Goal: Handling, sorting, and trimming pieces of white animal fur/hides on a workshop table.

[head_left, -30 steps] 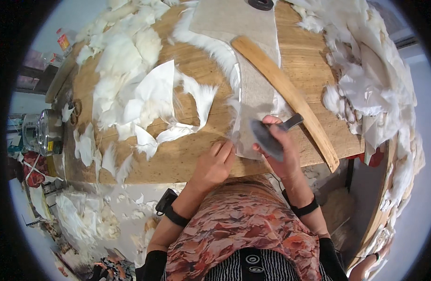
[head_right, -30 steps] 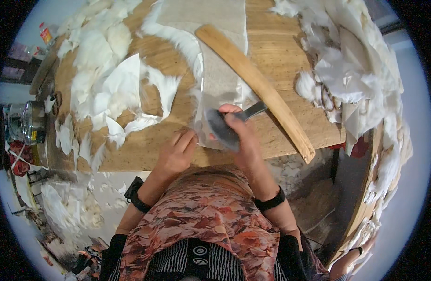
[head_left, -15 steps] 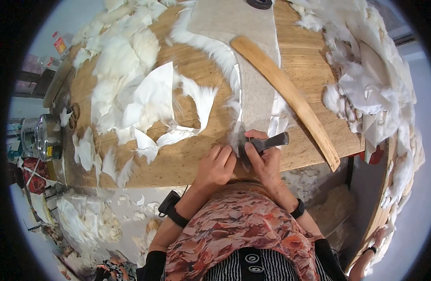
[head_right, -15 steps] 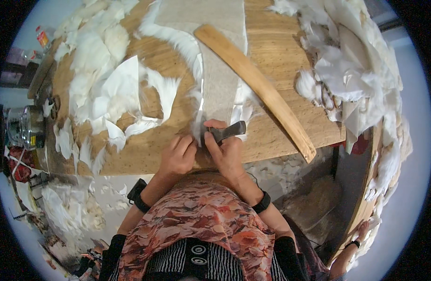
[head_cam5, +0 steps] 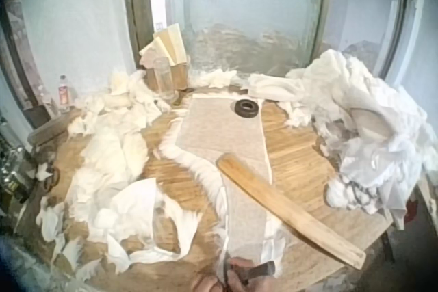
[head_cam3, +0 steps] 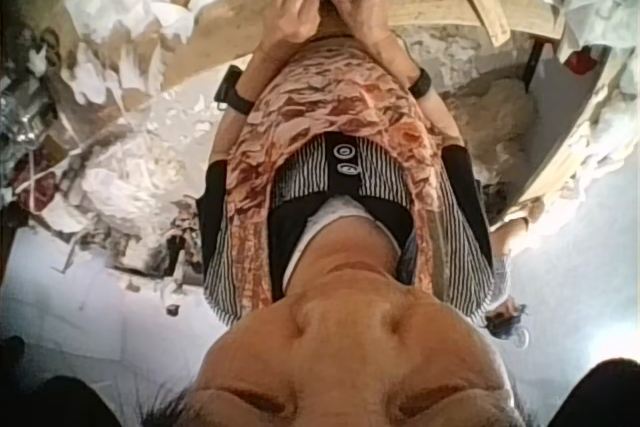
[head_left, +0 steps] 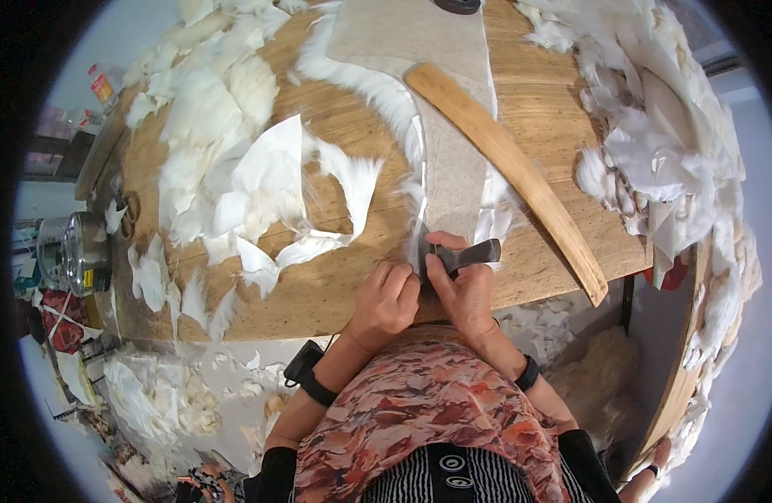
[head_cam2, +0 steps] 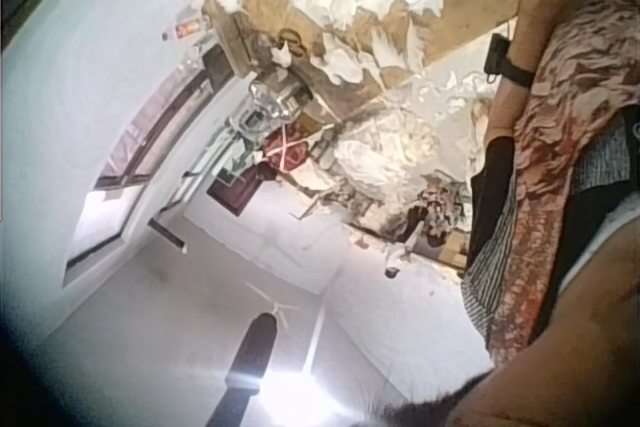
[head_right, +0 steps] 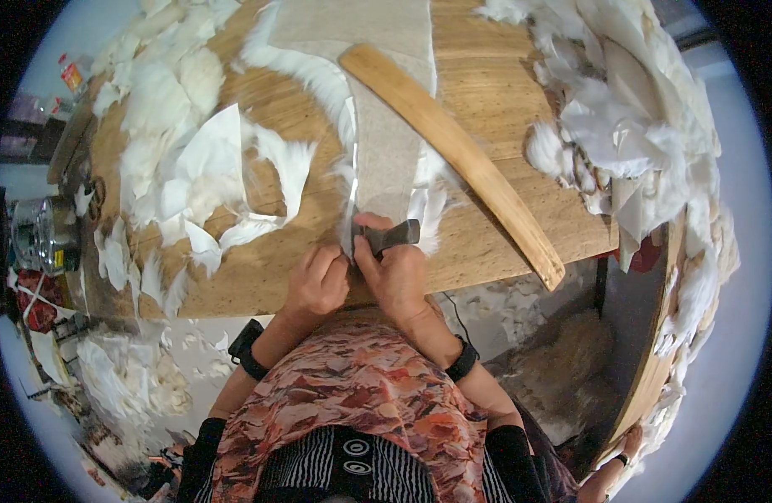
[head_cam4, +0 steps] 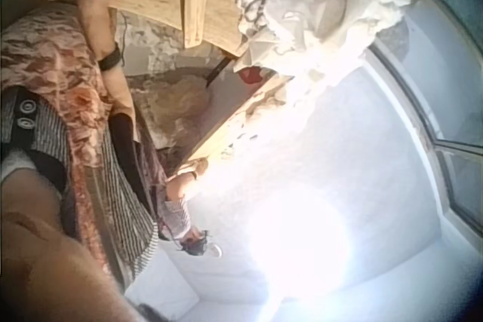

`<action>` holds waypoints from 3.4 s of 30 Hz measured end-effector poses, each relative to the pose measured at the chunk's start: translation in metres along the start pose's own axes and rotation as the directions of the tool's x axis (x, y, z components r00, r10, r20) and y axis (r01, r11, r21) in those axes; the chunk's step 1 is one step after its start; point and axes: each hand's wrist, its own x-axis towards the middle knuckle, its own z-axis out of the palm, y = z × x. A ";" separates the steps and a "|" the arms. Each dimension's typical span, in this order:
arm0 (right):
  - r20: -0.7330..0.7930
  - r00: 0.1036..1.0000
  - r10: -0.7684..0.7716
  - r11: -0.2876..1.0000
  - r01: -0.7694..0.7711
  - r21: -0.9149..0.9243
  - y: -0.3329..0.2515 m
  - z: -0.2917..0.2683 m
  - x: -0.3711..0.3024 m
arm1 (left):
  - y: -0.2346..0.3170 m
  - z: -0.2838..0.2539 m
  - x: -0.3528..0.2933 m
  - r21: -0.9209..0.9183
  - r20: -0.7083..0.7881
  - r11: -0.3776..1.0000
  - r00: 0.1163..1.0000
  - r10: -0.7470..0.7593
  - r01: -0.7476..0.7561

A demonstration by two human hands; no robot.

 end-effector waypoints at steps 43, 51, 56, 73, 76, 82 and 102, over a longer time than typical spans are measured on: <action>0.023 0.998 0.059 0.990 -0.055 -0.128 -0.005 0.010 0.035 | 0.004 -0.060 0.033 -0.864 0.431 0.141 0.855 -0.288 0.483; -0.129 0.961 0.243 0.828 -0.136 0.544 -0.010 -0.076 0.044 | -0.093 -0.140 -0.044 -0.200 0.068 0.696 0.719 -0.692 0.690; -0.121 0.981 0.155 0.976 -0.133 0.174 -0.028 -0.147 0.076 | -0.062 -0.147 0.008 0.499 -0.411 0.505 0.705 -0.578 0.704; 0.438 0.868 -0.235 0.963 0.268 -0.015 -0.069 -0.113 0.091 | 0.000 -0.025 0.130 -0.663 0.657 0.225 0.699 -0.281 0.714; 0.346 0.875 -0.339 0.932 0.363 -0.005 -0.061 -0.105 0.094 | -0.004 -0.019 0.135 -0.678 0.688 0.099 0.676 -0.264 0.729; 0.343 0.894 -0.289 0.950 0.312 -0.013 -0.057 -0.096 0.089 | -0.016 -0.019 0.131 -0.610 0.772 0.057 0.609 -0.184 0.790; 0.223 0.964 0.148 0.987 -0.157 0.025 0.024 -0.095 0.069 | -0.041 -0.013 0.138 -0.638 0.629 0.504 0.772 -0.095 0.582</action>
